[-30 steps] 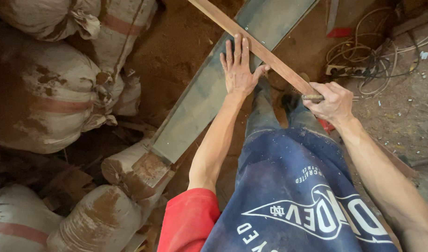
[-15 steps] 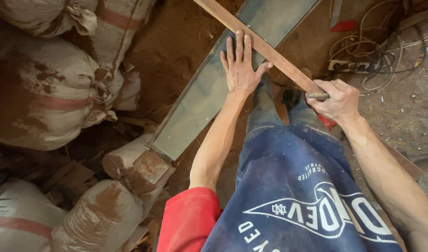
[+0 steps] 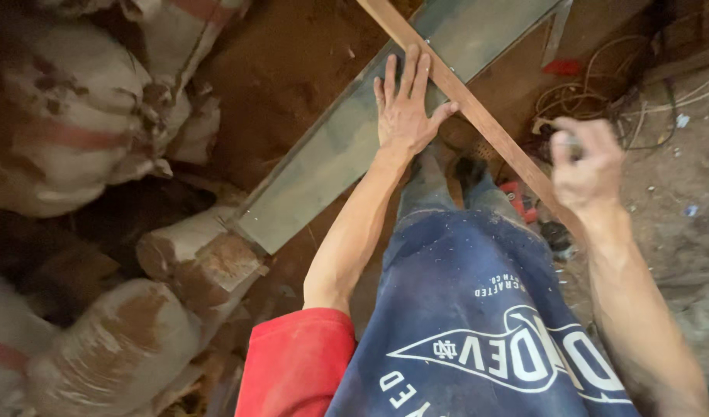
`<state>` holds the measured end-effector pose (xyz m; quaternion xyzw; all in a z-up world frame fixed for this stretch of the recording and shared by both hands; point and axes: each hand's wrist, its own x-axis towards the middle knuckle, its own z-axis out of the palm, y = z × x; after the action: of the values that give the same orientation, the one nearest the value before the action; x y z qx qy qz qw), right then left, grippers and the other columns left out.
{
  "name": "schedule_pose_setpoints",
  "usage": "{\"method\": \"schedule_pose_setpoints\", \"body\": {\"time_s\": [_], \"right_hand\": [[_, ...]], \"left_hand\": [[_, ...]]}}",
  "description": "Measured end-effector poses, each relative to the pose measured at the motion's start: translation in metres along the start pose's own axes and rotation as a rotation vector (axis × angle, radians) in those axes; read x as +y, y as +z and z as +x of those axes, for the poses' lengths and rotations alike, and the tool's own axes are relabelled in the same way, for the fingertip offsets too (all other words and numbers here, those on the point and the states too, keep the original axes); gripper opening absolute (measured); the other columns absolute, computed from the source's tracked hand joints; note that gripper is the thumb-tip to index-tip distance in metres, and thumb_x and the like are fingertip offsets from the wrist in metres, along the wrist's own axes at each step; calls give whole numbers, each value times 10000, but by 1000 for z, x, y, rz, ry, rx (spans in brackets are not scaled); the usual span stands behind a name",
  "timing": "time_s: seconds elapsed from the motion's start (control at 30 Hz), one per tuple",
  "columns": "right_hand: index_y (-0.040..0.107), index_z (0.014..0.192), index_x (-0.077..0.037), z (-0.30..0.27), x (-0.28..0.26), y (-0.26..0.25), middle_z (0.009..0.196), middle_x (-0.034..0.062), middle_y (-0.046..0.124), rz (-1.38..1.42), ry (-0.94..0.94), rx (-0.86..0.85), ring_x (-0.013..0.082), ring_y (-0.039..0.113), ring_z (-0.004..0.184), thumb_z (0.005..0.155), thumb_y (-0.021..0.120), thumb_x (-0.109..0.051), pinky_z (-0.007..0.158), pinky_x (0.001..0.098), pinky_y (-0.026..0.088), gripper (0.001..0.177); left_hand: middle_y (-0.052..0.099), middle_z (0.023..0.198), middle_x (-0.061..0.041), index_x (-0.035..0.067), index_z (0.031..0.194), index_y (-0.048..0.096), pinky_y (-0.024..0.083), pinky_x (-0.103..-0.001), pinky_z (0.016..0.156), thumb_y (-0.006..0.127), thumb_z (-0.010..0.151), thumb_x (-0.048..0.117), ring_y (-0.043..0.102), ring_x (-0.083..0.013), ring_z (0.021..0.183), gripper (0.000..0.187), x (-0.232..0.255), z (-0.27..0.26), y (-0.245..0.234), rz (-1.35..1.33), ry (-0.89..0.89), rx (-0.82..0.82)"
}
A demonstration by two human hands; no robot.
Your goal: The person measures a long wooden plank with a tape measure and marks it with a pencil. They then use a chisel to carve a groove along the length of the plank. Finally, they place a smaller wooden piece into the carved groove to check the fit.
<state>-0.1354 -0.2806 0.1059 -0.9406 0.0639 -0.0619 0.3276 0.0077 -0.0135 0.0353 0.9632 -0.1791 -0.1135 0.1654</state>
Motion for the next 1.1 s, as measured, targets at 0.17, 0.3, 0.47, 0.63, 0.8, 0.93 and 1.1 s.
{"method": "schedule_pose_setpoints", "body": {"time_s": [0.17,0.3,0.47,0.63,0.8,0.93,1.1], "right_hand": [[647,1133,20,33,-27,-43,1110,144,709,433,44,57,241,708,928,1134,490,-219,806,339,591,287],[641,1148,45,52,-49,-24,1200,188,726,888,274,40,204,770,986,1168,546,-236,871,335,670,297],[653,1113,95,56,-59,16,1113,192,752,714,137,87,181,745,939,1080,785,-47,848,295,616,197],[713,1146,67,51,-58,22,978,125,750,536,205,53,121,696,872,1052,810,-32,799,251,563,168],[693,1141,91,51,-54,24,1014,152,746,565,168,2,149,699,890,1048,785,-9,816,266,571,164],[634,1058,79,53,-46,27,963,211,752,650,163,165,227,793,868,1095,734,-34,767,329,662,155],[574,1020,49,39,-39,20,902,261,734,505,135,380,263,809,818,1136,731,-28,707,367,647,209]], "left_hand": [[161,1703,22,189,1611,318,156,-613,1284,644,877,758,124,-344,1588,985,2,3,-4,-44,-23,-20],[166,1698,34,202,1600,322,172,-617,1281,685,863,729,123,-337,1585,977,4,4,-12,-48,-57,-61],[138,1697,37,209,1617,286,171,-617,1276,700,844,712,103,-333,1581,1011,7,6,-20,-45,-88,-129],[107,1698,42,206,1622,257,152,-612,1288,690,861,711,73,-326,1581,1011,8,9,-23,-46,-91,-159],[115,1700,42,207,1620,258,139,-608,1292,689,862,705,61,-317,1585,1005,7,7,-23,-64,-107,-181],[112,1697,38,208,1622,249,132,-612,1292,686,861,708,49,-314,1581,1010,7,8,-25,-50,-103,-190],[96,1705,47,225,1631,232,116,-597,1304,656,884,721,35,-307,1587,991,7,9,-24,-35,-115,-232]]}}
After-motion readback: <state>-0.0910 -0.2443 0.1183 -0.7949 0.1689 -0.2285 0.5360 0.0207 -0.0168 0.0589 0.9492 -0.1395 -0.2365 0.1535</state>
